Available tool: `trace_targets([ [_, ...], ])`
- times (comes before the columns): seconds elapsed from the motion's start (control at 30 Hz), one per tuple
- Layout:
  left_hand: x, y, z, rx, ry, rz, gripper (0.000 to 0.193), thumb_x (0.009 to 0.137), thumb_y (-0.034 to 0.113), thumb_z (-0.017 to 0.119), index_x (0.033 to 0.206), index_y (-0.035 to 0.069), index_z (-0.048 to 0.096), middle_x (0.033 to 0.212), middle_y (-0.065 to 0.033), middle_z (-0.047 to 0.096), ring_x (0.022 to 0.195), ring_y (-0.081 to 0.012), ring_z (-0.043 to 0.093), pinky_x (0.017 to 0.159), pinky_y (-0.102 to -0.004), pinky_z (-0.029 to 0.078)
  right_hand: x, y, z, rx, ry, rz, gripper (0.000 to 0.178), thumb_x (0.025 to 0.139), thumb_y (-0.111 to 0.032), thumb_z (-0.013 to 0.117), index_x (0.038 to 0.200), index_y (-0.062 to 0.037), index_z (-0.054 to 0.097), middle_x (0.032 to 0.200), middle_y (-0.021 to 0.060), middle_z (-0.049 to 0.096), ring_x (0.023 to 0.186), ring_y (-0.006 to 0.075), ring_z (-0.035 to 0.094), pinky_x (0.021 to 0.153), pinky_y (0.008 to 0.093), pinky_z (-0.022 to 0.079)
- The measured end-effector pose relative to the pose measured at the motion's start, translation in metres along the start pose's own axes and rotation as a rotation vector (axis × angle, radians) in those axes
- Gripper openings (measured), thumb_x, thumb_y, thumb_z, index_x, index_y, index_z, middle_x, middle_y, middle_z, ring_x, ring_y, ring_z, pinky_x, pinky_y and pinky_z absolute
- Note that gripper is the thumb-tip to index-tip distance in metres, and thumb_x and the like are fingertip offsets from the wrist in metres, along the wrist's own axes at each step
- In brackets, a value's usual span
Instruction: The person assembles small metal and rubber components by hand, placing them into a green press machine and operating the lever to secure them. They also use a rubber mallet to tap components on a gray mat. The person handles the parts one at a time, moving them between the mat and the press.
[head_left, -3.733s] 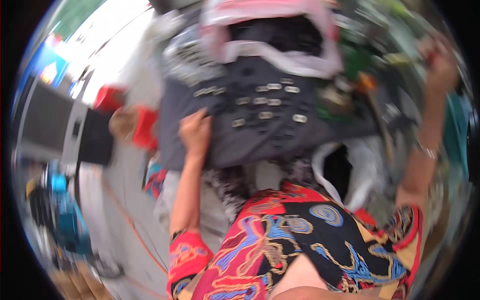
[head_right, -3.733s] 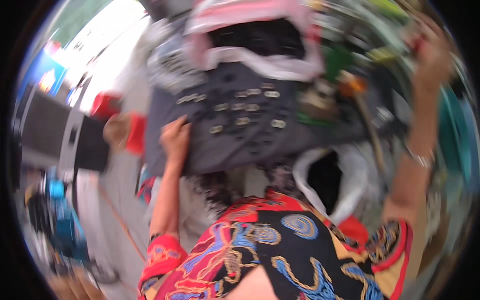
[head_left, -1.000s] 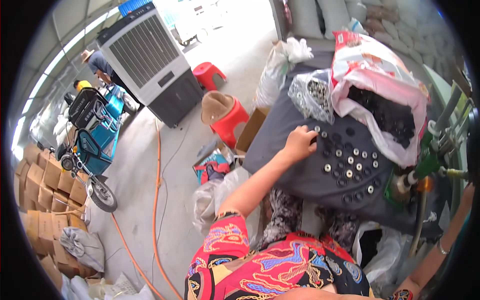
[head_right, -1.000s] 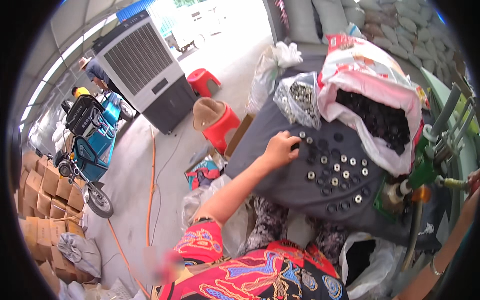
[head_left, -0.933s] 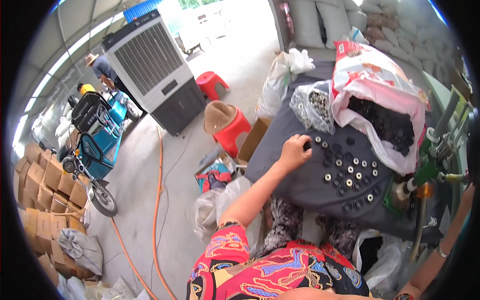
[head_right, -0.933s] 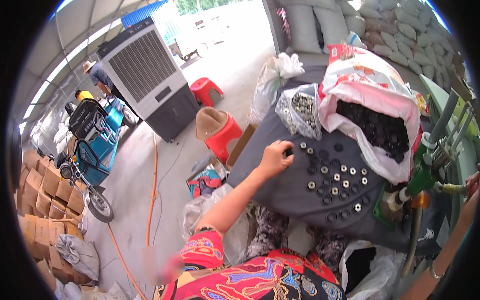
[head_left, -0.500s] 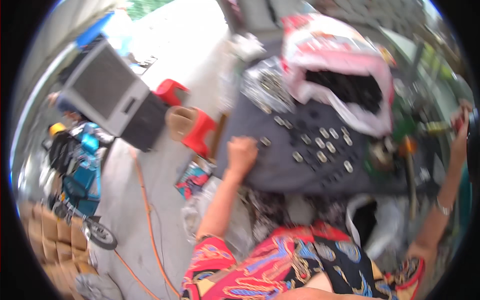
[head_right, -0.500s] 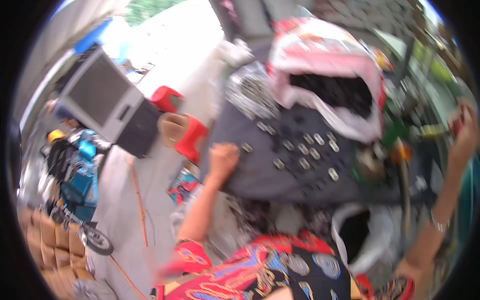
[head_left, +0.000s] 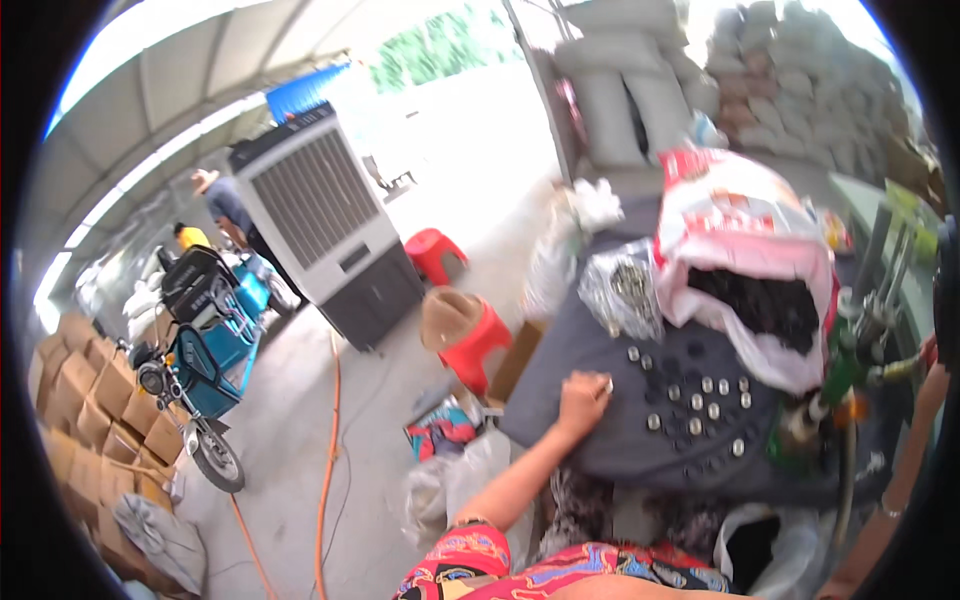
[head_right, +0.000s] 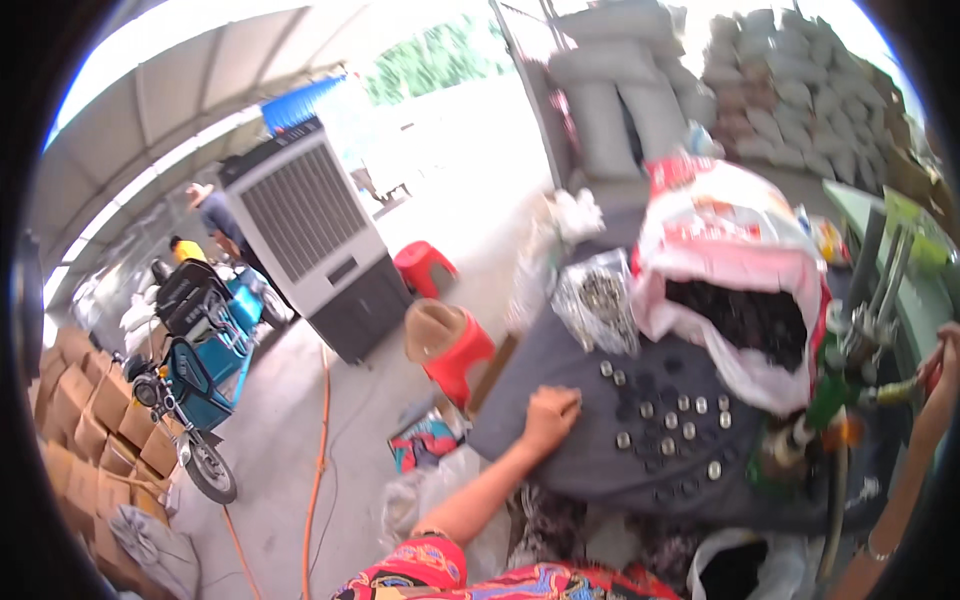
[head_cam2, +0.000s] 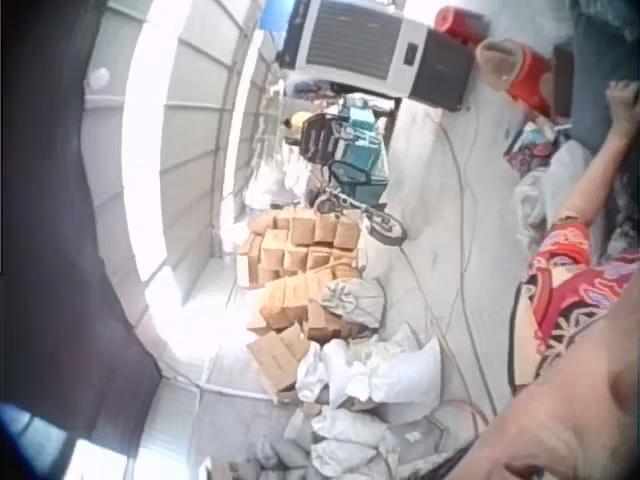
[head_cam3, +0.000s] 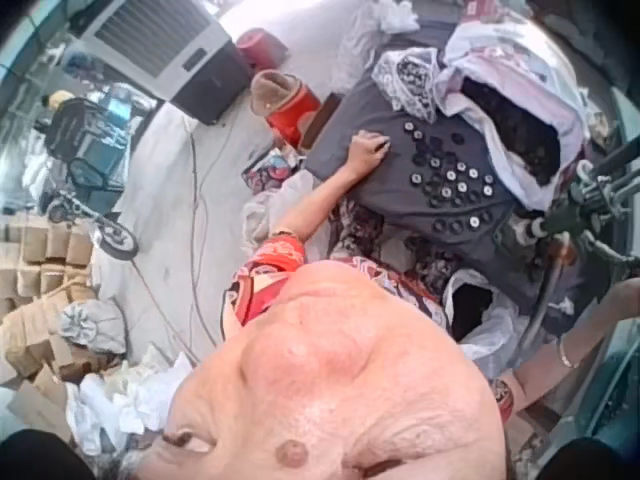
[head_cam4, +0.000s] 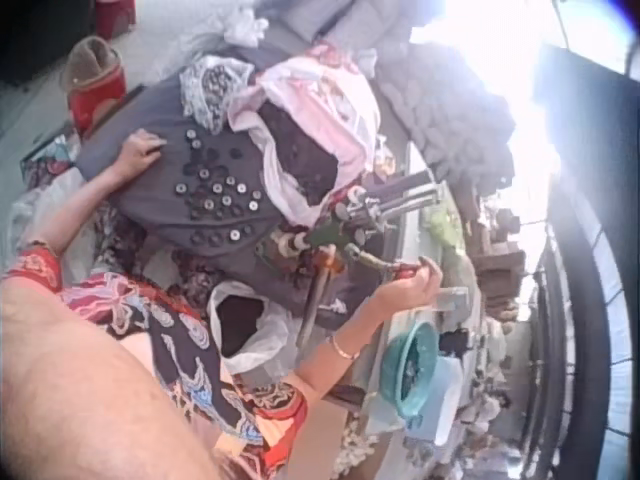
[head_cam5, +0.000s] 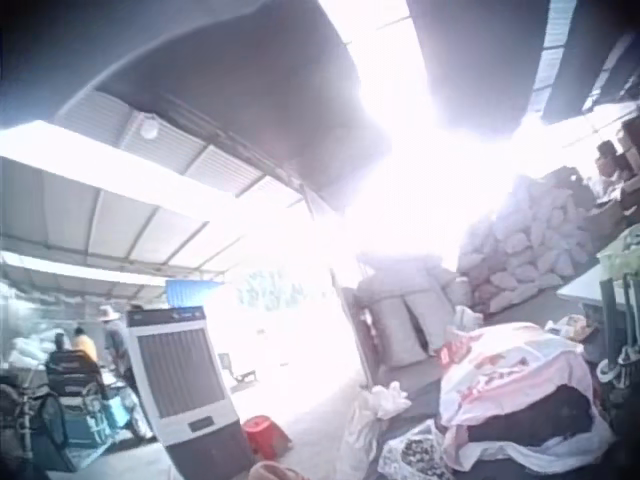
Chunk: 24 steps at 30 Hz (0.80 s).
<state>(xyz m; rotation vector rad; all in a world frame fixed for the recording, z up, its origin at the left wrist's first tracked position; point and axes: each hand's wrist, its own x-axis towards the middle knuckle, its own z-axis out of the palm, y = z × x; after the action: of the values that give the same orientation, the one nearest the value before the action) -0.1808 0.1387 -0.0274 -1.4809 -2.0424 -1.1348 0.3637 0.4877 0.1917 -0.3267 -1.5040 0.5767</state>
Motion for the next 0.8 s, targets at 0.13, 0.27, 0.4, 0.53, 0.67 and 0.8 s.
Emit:
trace_targets([
  [0.13, -0.020, -0.002, -0.017, 0.091, -0.028, -0.054, 0.022, 0.080, 0.018, 0.070, 0.101, 0.011, 0.073, 0.097, -0.0071, 0.071, 0.091, -0.0294, 0.062, 0.077, -0.0427, 0.048, -0.004, -0.092, 0.106, -0.140, 0.098, 0.164, 0.022, 0.088, -0.007, 0.041, 0.087, -0.0001, 0.062, 0.055, 0.0077, 0.054, 0.045, 0.0129, 0.047, 0.043, 0.0251, 0.037],
  [0.27, -0.004, -0.003, -0.003, -0.001, -0.021, -0.028, 0.027, 0.078, 0.018, 0.074, 0.104, 0.011, 0.074, 0.101, -0.0083, 0.072, 0.093, -0.0291, 0.064, 0.080, -0.0418, 0.050, -0.003, -0.023, 0.050, -0.001, 0.056, 0.152, 0.019, 0.101, -0.017, 0.039, 0.095, -0.0090, 0.056, 0.062, -0.0016, 0.046, 0.049, 0.0041, 0.043, 0.046, 0.0198, 0.036],
  [0.4, -0.010, -0.006, -0.003, -0.024, -0.038, -0.072, 0.028, 0.078, 0.019, 0.074, 0.105, 0.011, 0.074, 0.104, -0.0078, 0.072, 0.096, -0.0286, 0.064, 0.082, -0.0412, 0.050, -0.004, -0.020, 0.074, 0.015, 0.177, 0.149, 0.018, 0.100, -0.016, 0.039, 0.090, -0.0102, 0.053, 0.055, -0.0042, 0.037, 0.042, 0.0019, 0.033, 0.040, 0.0186, 0.028],
  [0.53, -0.013, -0.003, -0.003, -0.012, -0.021, -0.058, 0.028, 0.078, 0.018, 0.075, 0.105, 0.012, 0.074, 0.104, -0.0066, 0.072, 0.096, -0.0275, 0.064, 0.083, -0.0403, 0.049, -0.004, -0.020, 0.074, 0.006, 0.161, 0.132, 0.018, 0.100, -0.016, 0.039, 0.090, -0.0102, 0.053, 0.054, -0.0048, 0.036, 0.041, 0.0017, 0.032, 0.039, 0.0186, 0.027],
  [0.67, -0.013, -0.006, -0.002, -0.058, -0.058, -0.034, 0.028, 0.078, 0.018, 0.075, 0.105, 0.012, 0.073, 0.103, -0.0047, 0.072, 0.096, -0.0262, 0.064, 0.081, -0.0400, 0.048, -0.006, -0.024, 0.075, 0.038, 0.148, 0.131, 0.018, 0.099, -0.016, 0.039, 0.090, -0.0097, 0.053, 0.054, -0.0049, 0.036, 0.042, 0.0017, 0.032, 0.040, 0.0188, 0.027],
  [0.8, -0.011, -0.005, 0.000, -0.029, -0.072, -0.034, 0.027, 0.078, 0.018, 0.075, 0.104, 0.012, 0.073, 0.104, -0.0031, 0.072, 0.096, -0.0249, 0.063, 0.081, -0.0399, 0.047, -0.007, -0.028, 0.078, 0.047, 0.156, 0.088, 0.018, 0.099, -0.016, 0.039, 0.090, -0.0089, 0.053, 0.055, -0.0051, 0.036, 0.043, 0.0014, 0.032, 0.040, 0.0186, 0.027],
])
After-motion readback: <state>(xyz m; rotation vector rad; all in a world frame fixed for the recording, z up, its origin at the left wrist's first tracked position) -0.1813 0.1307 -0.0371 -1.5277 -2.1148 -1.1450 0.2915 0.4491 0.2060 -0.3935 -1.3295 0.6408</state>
